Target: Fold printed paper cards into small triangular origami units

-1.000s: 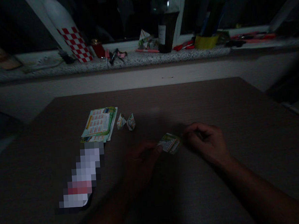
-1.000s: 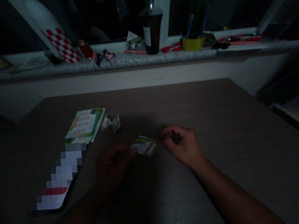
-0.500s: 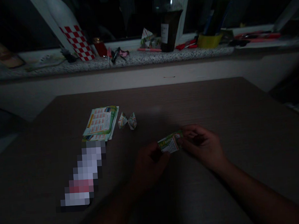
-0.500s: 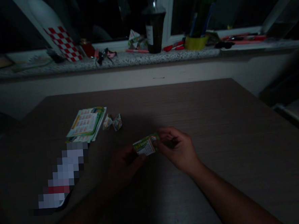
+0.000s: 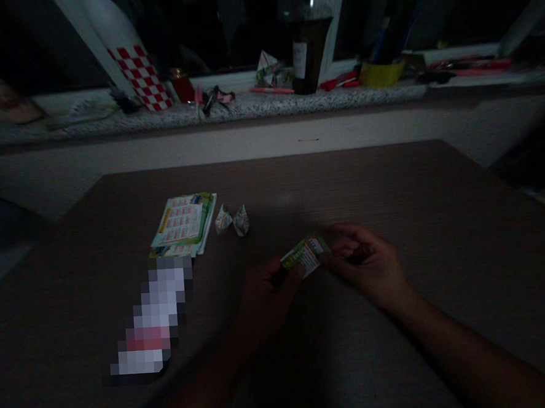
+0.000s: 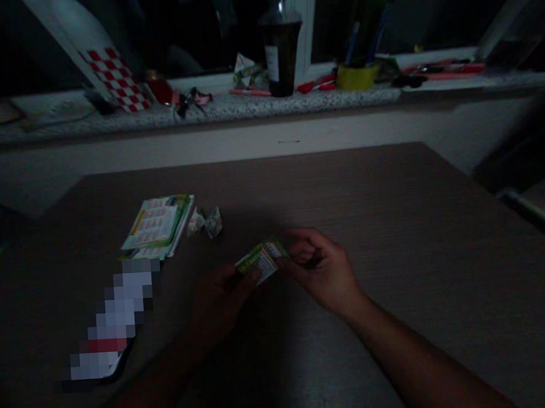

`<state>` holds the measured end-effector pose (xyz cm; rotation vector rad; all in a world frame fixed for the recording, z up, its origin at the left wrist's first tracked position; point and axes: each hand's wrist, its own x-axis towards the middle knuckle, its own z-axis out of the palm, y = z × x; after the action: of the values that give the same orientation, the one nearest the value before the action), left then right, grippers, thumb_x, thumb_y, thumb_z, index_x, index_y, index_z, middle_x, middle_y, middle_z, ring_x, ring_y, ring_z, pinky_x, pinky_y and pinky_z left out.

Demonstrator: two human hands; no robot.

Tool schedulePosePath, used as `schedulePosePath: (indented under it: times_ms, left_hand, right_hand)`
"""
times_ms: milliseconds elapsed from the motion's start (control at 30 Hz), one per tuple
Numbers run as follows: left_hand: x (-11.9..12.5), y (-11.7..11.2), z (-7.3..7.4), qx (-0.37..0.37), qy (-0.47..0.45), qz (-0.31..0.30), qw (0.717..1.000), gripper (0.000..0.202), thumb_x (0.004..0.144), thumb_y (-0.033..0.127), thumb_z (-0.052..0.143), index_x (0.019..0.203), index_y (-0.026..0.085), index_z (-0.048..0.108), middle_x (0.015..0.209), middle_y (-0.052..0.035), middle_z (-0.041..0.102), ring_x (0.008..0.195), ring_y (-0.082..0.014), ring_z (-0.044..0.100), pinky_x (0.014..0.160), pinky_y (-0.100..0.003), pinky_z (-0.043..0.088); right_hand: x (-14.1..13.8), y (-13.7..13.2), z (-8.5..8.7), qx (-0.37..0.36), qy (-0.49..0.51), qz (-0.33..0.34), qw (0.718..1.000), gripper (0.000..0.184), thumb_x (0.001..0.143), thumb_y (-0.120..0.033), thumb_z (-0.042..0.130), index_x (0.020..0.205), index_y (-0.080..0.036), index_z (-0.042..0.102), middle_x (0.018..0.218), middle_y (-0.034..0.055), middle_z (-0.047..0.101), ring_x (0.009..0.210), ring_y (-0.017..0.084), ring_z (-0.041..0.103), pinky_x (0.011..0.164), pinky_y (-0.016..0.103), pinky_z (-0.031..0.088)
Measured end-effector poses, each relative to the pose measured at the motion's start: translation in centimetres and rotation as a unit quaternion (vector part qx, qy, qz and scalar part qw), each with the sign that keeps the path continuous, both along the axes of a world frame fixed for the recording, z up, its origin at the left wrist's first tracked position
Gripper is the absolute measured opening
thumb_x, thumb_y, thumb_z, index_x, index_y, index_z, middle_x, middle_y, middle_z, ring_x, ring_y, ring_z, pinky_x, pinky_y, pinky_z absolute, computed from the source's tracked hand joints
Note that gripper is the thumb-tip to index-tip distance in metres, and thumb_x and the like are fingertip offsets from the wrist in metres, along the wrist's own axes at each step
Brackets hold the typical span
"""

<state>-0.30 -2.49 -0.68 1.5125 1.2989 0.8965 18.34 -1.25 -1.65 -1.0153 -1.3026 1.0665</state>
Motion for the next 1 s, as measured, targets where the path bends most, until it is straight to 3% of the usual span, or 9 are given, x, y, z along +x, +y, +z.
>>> schedulePosePath:
  times_ms: [100, 233, 400, 533, 633, 700, 800, 900, 1000]
  left_hand:
    - [-0.2, 0.1, 0.2, 0.03, 0.047, -0.038, 0.998, 0.028, 0.086, 0.039, 0.056, 0.089, 0.015, 0.069, 0.071, -0.0003, 0.064, 0.065, -0.0135, 0.056, 0.056, -0.022, 0.04]
    - [-0.8, 0.4, 0.6, 0.116, 0.138, -0.057, 0.982, 0.036, 0.093, 0.037, 0.043, 0.076, 0.015, 0.065, 0.062, 0.0003, 0.058, 0.058, -0.0123, 0.052, 0.053, -0.023, 0.037]
    - [-0.8, 0.5, 0.8, 0.309, 0.298, -0.075, 0.9, 0.026, 0.091, 0.025, 0.044, 0.074, 0.015, 0.061, 0.068, -0.0034, 0.061, 0.064, -0.016, 0.055, 0.062, -0.029, 0.039]
    - [-0.1, 0.2, 0.8, 0.379, 0.329, -0.098, 0.859, 0.021, 0.09, 0.021, 0.046, 0.078, 0.016, 0.062, 0.075, -0.0051, 0.065, 0.071, -0.0187, 0.058, 0.068, -0.034, 0.042]
    - [0.3, -0.2, 0.6, 0.391, 0.318, -0.111, 0.857, 0.018, 0.09, 0.021, 0.047, 0.079, 0.016, 0.061, 0.077, -0.0054, 0.066, 0.072, -0.0194, 0.059, 0.069, -0.035, 0.044]
    - [0.3, -0.3, 0.4, 0.364, 0.309, -0.088, 0.874, 0.015, 0.089, 0.023, 0.048, 0.086, 0.016, 0.06, 0.078, -0.0057, 0.065, 0.072, -0.0197, 0.058, 0.069, -0.036, 0.045]
    - [-0.1, -0.2, 0.4, 0.328, 0.281, -0.066, 0.899, 0.029, 0.087, 0.024, 0.051, 0.114, 0.015, 0.054, 0.1, -0.0094, 0.065, 0.088, -0.022, 0.06, 0.079, -0.038, 0.048]
    - [-0.7, 0.2, 0.7, 0.332, 0.278, -0.139, 0.891, 0.055, 0.079, 0.013, 0.053, 0.132, 0.021, 0.044, 0.135, -0.012, 0.047, 0.123, -0.0254, 0.046, 0.1, -0.043, 0.041]
    - [-1.2, 0.5, 1.0, 0.32, 0.311, -0.205, 0.871, 0.058, 0.07, 0.007, 0.057, 0.126, 0.025, 0.053, 0.146, -0.0103, 0.034, 0.133, -0.0292, 0.033, 0.106, -0.048, 0.033]
  right_hand:
    - [0.0, 0.1, -0.1, -0.016, 0.003, -0.001, 1.0, 0.041, 0.072, -0.023, 0.076, 0.108, -0.022, 0.058, 0.075, -0.0006, 0.069, 0.064, 0.013, 0.067, 0.058, 0.024, 0.054]
    - [0.2, 0.3, -0.3, -0.008, -0.023, 0.019, 1.0, 0.038, 0.076, -0.027, 0.073, 0.11, -0.022, 0.058, 0.081, 0.0018, 0.069, 0.072, 0.015, 0.067, 0.064, 0.027, 0.054]
    - [0.4, 0.2, -0.5, 0.005, -0.176, -0.013, 0.984, 0.043, 0.077, -0.034, 0.072, 0.116, -0.023, 0.057, 0.086, 0.0033, 0.065, 0.072, 0.015, 0.063, 0.07, 0.031, 0.053]
    - [0.0, -0.2, -0.5, -0.006, -0.211, -0.032, 0.977, 0.047, 0.075, -0.034, 0.073, 0.117, -0.024, 0.055, 0.08, 0.0013, 0.062, 0.07, 0.016, 0.062, 0.068, 0.03, 0.052]
    - [-0.1, -0.2, -0.6, -0.009, -0.174, -0.027, 0.984, 0.043, 0.076, -0.025, 0.068, 0.117, -0.024, 0.054, 0.092, 0.0032, 0.065, 0.073, 0.015, 0.063, 0.067, 0.029, 0.052]
    - [-0.1, -0.1, -0.6, -0.016, -0.139, -0.024, 0.99, 0.043, 0.076, -0.021, 0.065, 0.117, -0.025, 0.053, 0.102, 0.0042, 0.064, 0.077, 0.015, 0.065, 0.067, 0.028, 0.053]
    - [0.3, 0.2, -0.5, -0.03, -0.117, -0.026, 0.992, 0.042, 0.075, -0.019, 0.065, 0.115, -0.024, 0.054, 0.103, 0.0045, 0.065, 0.078, 0.016, 0.066, 0.067, 0.028, 0.054]
    - [0.6, 0.5, -0.6, -0.032, -0.133, -0.014, 0.991, 0.037, 0.074, -0.019, 0.066, 0.11, -0.023, 0.055, 0.098, 0.0038, 0.066, 0.079, 0.017, 0.067, 0.068, 0.029, 0.054]
    - [0.8, 0.7, -0.9, -0.023, -0.172, 0.01, 0.985, 0.034, 0.076, -0.017, 0.064, 0.108, -0.023, 0.054, 0.097, 0.0031, 0.066, 0.082, 0.017, 0.066, 0.071, 0.029, 0.053]
